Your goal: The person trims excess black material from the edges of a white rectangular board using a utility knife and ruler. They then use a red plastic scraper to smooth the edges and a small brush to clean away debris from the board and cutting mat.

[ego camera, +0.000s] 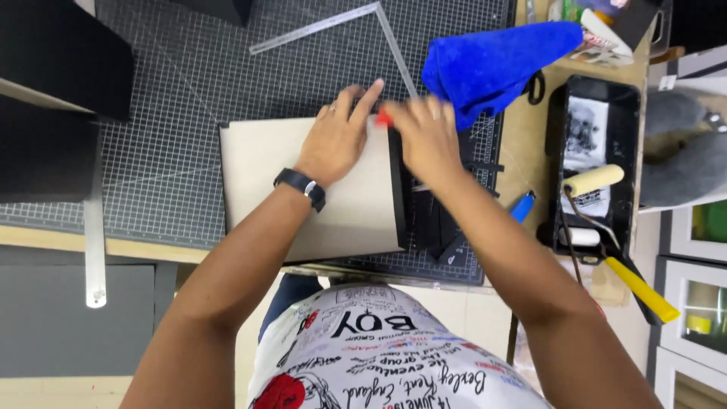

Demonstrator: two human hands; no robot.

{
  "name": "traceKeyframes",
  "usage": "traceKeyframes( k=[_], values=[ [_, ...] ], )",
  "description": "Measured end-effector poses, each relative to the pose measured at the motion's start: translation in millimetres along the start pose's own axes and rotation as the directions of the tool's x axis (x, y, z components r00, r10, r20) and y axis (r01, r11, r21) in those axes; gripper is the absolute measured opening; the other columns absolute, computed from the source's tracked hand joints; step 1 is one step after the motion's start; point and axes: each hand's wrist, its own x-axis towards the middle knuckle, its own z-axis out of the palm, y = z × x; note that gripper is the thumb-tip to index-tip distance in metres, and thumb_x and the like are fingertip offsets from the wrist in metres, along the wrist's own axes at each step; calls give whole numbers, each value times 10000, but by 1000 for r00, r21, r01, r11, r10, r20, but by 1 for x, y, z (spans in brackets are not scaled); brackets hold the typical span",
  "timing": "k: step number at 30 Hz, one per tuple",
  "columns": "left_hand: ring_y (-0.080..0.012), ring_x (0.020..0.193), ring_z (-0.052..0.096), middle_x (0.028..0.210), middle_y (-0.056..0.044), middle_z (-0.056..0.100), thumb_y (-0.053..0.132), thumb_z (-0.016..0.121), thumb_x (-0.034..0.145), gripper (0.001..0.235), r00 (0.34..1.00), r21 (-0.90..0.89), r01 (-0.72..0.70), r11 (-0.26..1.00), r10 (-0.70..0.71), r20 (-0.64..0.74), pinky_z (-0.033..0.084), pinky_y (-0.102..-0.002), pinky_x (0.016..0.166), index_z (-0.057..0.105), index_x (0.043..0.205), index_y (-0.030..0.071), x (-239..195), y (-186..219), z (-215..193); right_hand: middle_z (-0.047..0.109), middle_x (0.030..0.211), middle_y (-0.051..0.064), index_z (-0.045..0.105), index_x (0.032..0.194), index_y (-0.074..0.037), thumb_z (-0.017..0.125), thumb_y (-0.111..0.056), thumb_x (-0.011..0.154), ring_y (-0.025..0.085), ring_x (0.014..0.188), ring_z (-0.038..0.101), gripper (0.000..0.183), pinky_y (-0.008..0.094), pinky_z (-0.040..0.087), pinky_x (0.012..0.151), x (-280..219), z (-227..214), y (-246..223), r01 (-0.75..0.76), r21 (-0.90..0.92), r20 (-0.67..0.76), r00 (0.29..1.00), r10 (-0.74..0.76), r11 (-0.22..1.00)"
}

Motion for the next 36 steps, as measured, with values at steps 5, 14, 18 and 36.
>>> traceKeyframes(
  k=[5,14,18,36],
  values=[
    [-363,1257,634,1437,-141,426,126,514,1040,690,1000,-23,9,1000,-9,-10,475,-412,981,210,1652,227,1,4,-6,592,1005,53,651,1281,-172,585,-136,1017,324,996,556,274,461,384,870,-7,-32,-24,-80,100,36,996,77,992],
    [-349,1298,613,1456,-140,424,122,509,1040,703,999,-27,18,999,-17,37,468,-414,1026,189,1655,246,1,4,-3,552,965,41,666,1263,-185,611,-127,1009,311,972,536,267,448,384,829,-1,-17,-6,-63,58,18,998,62,996],
    [-331,1286,613,1449,-119,411,133,505,1047,687,998,18,17,1000,-18,59,467,-407,1032,190,1647,240,2,3,-5,540,961,-6,639,1282,-203,618,-174,1025,280,960,533,260,417,383,813,17,-5,0,-77,35,-26,997,78,996],
    [-420,1213,567,1452,-271,455,46,514,979,775,998,-14,-51,999,50,-24,467,-498,980,151,1656,145,1,-1,3,600,1092,45,571,1437,-277,535,131,700,310,991,535,843,457,392,823,-104,-131,-116,-147,41,485,868,109,988]
  ],
)
